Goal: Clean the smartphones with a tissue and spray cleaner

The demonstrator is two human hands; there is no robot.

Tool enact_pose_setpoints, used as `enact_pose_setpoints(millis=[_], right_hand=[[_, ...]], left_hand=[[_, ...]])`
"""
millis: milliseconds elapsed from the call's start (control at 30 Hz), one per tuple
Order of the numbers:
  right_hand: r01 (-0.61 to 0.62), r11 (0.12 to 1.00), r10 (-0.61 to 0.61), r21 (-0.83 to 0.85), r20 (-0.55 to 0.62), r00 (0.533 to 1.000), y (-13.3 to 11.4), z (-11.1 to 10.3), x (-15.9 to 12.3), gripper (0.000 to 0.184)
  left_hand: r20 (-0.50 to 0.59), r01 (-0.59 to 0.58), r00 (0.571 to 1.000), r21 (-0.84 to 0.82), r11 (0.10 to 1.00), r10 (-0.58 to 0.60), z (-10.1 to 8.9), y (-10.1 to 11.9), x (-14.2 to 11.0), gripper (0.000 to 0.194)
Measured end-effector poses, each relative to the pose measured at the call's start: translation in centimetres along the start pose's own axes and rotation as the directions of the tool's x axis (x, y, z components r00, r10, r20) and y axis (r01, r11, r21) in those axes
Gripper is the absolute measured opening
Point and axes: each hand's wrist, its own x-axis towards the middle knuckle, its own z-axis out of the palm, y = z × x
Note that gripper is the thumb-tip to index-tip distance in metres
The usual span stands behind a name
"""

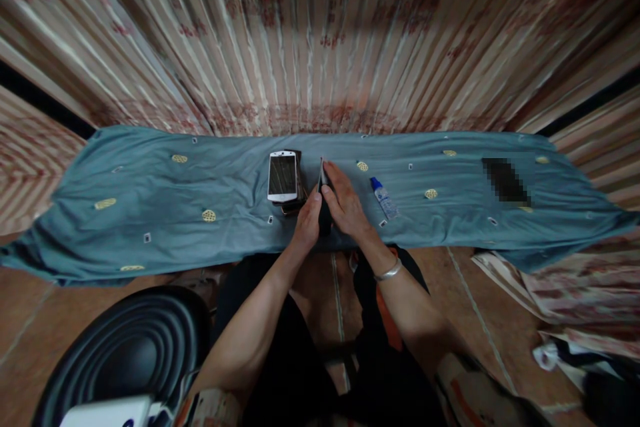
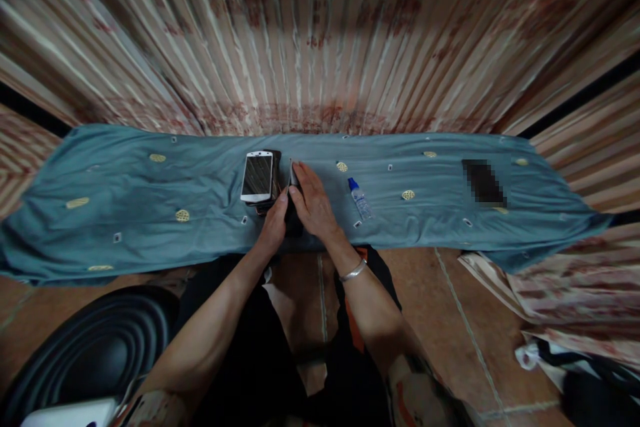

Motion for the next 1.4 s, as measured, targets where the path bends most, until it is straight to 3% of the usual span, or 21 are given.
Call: enact_pose_setpoints(millis=[233,467,700,1133,1400], right_hand=[[-0.019,0.999,0.019,-0.034,0.014,1.0,0.4,0.2,0.0,0.059],[-0.082,0.996,0.082,-0.018,0.004,0.997,1.0,0.5,-0.2,0.061],[-0.03,0.999,0.031,-0.022,0.044,0.999,0.3,0.9,-0.6,0.061],[-0.06,0.998,0.061,-0.018,0.021,0.998,0.3,0.8,-0.7,0.058],[-0.029,0.999,0.031,-0.025,0.108,0.994,-0.1,0.6,-1.3,0.056]], left_hand=[[-0.025,0.042,0.999,-0.046,0.998,-0.043,0.1,0.2,0.1,0.048],[-0.04,-0.039,0.999,-0.14,0.989,0.033,-0.2,0.2,0.3,0.055],[-0.133,-0.022,0.991,-0.199,0.98,-0.005,-0.8,-0.8,1.1,0.054],[-0.118,-0.066,0.992,-0.235,0.97,0.039,-0.6,-1.1,0.8,0.058],[-0.144,-0.031,0.99,-0.241,0.97,-0.004,-1.0,-0.6,1.4,0.058]])
